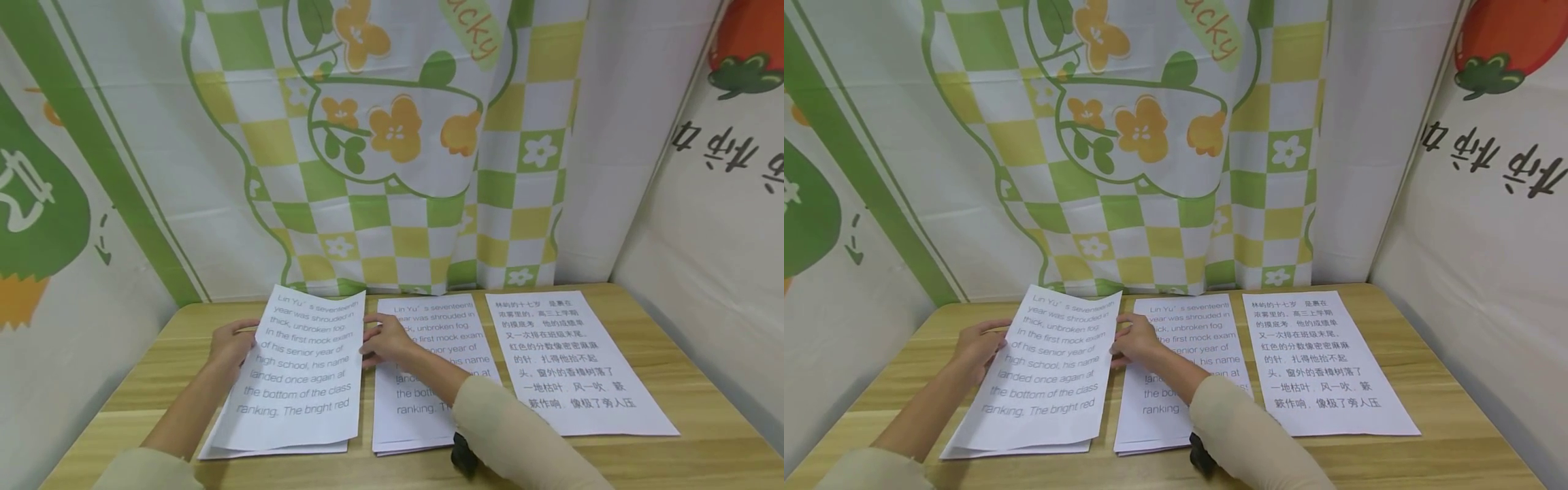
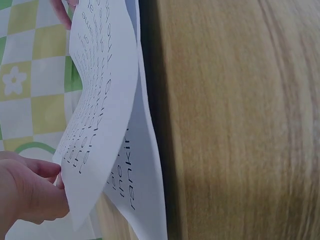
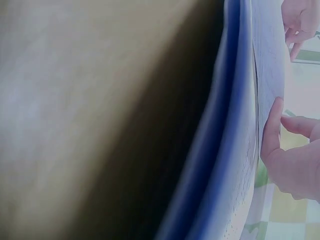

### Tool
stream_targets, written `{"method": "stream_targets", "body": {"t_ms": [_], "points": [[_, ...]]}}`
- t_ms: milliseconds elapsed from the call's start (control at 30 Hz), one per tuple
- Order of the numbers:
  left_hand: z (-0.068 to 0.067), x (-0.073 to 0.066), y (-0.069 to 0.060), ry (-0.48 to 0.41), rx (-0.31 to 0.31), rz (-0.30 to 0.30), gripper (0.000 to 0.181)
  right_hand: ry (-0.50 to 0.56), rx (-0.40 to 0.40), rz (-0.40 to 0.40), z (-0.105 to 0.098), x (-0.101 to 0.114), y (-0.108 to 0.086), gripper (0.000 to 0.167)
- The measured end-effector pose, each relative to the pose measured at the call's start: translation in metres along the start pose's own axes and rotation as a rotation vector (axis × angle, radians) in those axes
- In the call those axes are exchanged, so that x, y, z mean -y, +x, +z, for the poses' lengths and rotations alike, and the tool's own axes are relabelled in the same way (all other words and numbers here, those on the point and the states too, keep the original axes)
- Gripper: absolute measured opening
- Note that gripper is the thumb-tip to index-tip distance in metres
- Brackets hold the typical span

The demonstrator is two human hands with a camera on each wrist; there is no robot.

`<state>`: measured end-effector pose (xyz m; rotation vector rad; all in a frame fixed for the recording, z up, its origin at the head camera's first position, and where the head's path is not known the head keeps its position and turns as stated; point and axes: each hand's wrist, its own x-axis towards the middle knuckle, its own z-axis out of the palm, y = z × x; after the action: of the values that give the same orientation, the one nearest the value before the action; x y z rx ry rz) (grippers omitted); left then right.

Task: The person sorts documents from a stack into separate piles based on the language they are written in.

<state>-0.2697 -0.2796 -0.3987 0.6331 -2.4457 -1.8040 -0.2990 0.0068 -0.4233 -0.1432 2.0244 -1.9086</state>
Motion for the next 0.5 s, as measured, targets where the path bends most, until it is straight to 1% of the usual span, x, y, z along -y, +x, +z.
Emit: {"method": "stream_targets", "body": {"t_ms": [300, 500], "points": [[-0.0041, 0.0012, 0.0013, 0.046, -0.040, -0.011, 0.057, 0.055, 0.034, 0.020, 0.0081, -0.0001, 0.0038, 0.075], [-0.0063, 0.0021, 0.0019, 0.057, -0.054, 0.000, 0.055, 0.065, 0.047, 0.031, 0.0085, 0.0006, 0.0003, 0.076]]}}
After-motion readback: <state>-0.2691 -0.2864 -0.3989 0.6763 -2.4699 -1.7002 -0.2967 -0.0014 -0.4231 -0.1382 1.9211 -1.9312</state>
